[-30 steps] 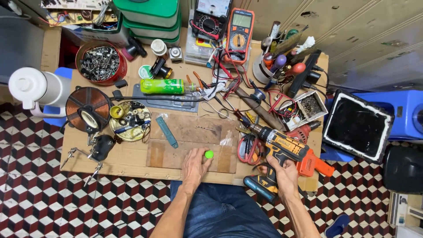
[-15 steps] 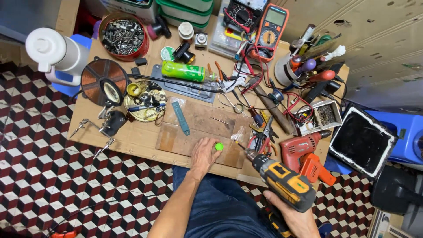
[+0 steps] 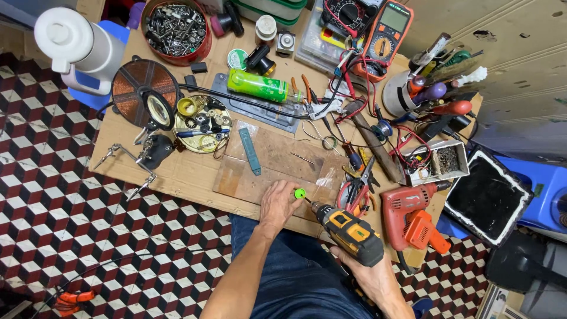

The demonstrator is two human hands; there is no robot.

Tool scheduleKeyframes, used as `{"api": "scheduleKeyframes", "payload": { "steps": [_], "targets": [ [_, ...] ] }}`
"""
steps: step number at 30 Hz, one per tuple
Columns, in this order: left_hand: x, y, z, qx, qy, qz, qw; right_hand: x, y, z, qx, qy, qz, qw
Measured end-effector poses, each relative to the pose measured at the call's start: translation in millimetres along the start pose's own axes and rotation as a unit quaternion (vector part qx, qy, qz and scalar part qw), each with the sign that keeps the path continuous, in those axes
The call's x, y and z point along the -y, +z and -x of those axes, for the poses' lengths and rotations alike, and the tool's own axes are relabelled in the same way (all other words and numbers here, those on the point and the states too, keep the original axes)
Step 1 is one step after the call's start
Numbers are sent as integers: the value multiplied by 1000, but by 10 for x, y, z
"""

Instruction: The user is using a power drill to make a hole in a small plastic cap.

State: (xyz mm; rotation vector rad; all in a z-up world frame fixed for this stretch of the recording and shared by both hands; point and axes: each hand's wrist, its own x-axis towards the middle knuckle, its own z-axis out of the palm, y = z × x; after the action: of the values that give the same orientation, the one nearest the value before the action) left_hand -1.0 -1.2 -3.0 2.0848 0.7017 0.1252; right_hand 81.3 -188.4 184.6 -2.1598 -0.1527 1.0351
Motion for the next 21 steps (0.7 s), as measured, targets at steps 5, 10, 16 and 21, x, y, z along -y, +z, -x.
{"api": "scheduleKeyframes", "payload": {
  "steps": [5, 10, 16, 21],
  "targets": [
    [21, 35, 3, -2, -6, -6, 1000, 60, 38, -70, 16, -33, -21, 999],
    [14, 43, -12, -11, 0, -5, 1000, 73, 41, -93, 20, -16, -7, 1000],
    [31, 62, -17, -13, 6, -11, 1000, 164, 20, -105, 17, -31, 9, 999],
    [28, 55, -18, -13, 12, -10, 1000, 74, 9, -102, 2, -4, 20, 1000]
  ]
}}
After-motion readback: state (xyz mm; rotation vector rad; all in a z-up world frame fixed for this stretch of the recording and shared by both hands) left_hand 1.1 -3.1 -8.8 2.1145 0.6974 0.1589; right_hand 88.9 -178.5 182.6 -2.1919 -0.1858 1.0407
